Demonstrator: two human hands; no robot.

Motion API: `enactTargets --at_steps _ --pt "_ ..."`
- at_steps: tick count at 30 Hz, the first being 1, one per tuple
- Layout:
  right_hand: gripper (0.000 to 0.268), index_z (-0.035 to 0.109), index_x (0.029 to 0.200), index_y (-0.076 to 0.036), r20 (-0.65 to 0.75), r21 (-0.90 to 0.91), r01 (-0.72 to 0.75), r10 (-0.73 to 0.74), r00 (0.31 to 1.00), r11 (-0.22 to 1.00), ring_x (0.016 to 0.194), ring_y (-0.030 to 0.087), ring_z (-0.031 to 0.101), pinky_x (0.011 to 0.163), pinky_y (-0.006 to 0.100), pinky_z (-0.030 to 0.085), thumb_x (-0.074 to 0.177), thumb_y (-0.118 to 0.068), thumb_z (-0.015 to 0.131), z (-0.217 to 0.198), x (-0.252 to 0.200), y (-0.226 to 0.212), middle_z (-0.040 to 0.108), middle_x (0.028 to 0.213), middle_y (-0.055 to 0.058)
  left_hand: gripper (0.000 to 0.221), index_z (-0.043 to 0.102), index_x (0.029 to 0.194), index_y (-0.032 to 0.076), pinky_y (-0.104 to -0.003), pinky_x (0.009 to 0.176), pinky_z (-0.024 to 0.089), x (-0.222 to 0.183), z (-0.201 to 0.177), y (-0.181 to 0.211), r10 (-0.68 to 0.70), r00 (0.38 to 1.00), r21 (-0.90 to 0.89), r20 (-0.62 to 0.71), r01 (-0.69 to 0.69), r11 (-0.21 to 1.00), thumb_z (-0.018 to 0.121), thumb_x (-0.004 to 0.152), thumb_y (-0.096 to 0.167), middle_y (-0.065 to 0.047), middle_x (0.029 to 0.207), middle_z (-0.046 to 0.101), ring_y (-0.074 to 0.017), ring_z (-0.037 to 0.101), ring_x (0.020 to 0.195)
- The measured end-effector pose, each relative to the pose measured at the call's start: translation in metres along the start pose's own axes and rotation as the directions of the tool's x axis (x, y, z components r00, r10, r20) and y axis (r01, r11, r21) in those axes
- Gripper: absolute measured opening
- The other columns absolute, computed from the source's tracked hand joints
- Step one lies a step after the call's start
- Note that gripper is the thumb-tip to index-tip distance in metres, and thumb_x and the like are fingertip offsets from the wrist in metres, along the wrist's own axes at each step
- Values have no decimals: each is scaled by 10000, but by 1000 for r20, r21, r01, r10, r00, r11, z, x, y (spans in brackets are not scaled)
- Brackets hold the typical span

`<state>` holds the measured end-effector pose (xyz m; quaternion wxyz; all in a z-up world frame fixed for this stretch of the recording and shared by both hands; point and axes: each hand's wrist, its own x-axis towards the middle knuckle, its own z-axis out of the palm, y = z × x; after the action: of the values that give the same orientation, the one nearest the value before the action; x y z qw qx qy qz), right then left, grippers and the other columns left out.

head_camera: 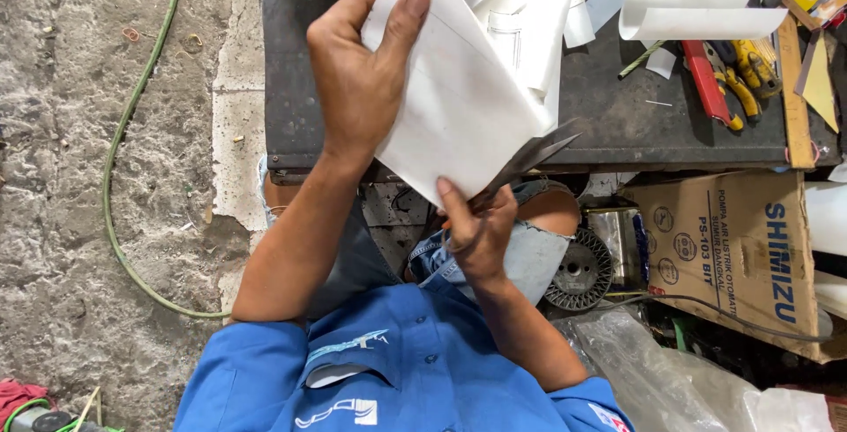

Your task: Cutting strips of white insulation paper using scissors on a workbench.

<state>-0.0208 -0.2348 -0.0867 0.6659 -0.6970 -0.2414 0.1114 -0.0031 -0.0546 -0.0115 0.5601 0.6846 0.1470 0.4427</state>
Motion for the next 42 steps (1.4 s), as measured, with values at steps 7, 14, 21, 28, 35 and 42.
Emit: enactTargets --at_steps 7,14,21,28,35,42 --pt "264 574 907 -117 101 99 -127 117 988 987 719 149 608 697 271 511 875 -295 766 -32 36 -13 625 801 7 751 143 1665 232 -429 1231 427 -40 -5 -60 249 963 442 -101 -181 878 626 1155 496 -49 1551 351 -195 405 1425" --pt "367 678 1177 -12 285 109 -82 48 957 991 1077 217 715 973 332 587 888 -228 748 -46 57 -40 733 1130 71 1175 -38 1762 337 -310 1141 860 -47 -42 -55 240 970 329 46 -242 913 938 1120 464 71 1864 48 -342 788 1576" --pt "207 587 984 -130 93 -14 40 -38 995 999 653 78 563 631 220 508 941 -275 728 -47 67 -45 594 784 -42 810 250 1638 86 -295 935 631 -41 -60 -43 46 997 60 -65 -42 997 826 1083 213 -123 1717 347 -189 660 1064" --pt "246 582 989 -119 138 -143 -5 25 990 990 676 40 508 605 198 406 921 -264 768 -55 84 -62 571 798 -66 800 254 1605 145 -350 1022 593 -33 -75 -38 105 985 175 -135 -80 981 781 1004 112 -147 1366 555 -227 610 1190" --pt "304 593 998 -114 128 -193 6 20 992 981 698 -15 528 609 140 444 930 -343 780 -62 85 -54 590 798 -82 557 599 1312 92 -309 849 613 -30 -88 -34 148 983 74 108 -156 985 760 828 -132 -147 1311 524 -259 530 1208" --pt "292 621 1053 50 144 -114 25 -9 990 993 556 74 553 497 180 399 894 -77 831 -63 81 -25 605 656 92 288 723 791 159 -191 595 418 -42 -86 -27 -160 967 -100 200 183 978 713 1005 351 59 662 576 -26 500 590"
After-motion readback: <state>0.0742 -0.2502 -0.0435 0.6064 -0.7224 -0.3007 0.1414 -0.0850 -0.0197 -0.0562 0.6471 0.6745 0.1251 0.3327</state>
